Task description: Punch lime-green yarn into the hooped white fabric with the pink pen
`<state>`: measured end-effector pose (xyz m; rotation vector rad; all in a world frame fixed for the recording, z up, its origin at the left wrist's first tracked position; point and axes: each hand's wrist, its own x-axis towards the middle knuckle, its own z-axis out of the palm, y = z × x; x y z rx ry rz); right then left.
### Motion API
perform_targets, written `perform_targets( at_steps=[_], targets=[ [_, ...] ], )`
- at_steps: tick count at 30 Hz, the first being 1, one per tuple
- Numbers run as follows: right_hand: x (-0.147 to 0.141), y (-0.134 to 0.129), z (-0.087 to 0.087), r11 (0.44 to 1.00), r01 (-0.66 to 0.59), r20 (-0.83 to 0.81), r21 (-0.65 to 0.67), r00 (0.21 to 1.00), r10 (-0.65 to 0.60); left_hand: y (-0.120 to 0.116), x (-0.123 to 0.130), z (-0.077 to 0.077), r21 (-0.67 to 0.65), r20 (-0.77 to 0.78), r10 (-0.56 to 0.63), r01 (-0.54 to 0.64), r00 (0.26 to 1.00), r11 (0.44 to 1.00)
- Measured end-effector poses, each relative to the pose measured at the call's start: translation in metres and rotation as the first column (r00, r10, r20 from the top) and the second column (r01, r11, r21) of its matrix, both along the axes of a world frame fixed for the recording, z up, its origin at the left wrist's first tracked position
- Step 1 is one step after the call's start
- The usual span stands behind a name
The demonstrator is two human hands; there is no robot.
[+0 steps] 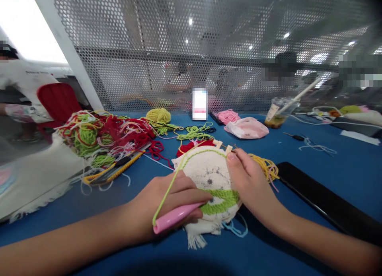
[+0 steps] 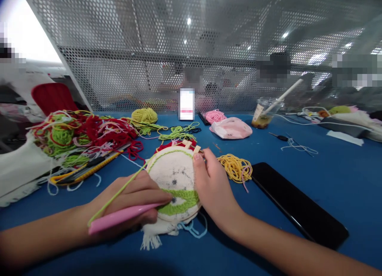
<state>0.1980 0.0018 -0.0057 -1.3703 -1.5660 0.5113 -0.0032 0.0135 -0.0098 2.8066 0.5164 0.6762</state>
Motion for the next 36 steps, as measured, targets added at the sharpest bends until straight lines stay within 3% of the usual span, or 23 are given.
perform_targets(
  at_steps=[6,17,25,32,36],
  targets=[
    [0.004,0.012,-0.009,0.998,-0.012,-0.022,-0.068,1.0,0.011,-0.011,-0.011,0.007,-0.047,0.162,0.018,-0.01,0.987,0.999],
    [0.006,0.013,-0.014,0.994,-0.019,-0.04,-0.109,0.999,0.015,-0.009,-0.012,0.009,-0.015,0.207,-0.02,0.024,0.978,1.0],
    [0.005,0.011,-0.013,0.995,-0.009,-0.035,-0.104,0.999,0.005,-0.009,-0.01,0.009,-0.071,0.137,0.007,0.003,0.991,0.997],
    [0.002,0.005,-0.005,0.998,0.021,-0.012,-0.056,1.0,-0.021,-0.004,-0.001,0.002,0.024,0.102,-0.012,0.01,0.995,1.0],
    [0.0,0.0,-0.002,0.997,0.043,-0.004,-0.062,0.999,-0.043,-0.001,0.002,0.0,0.015,0.069,0.01,-0.011,0.998,1.0]
  ],
)
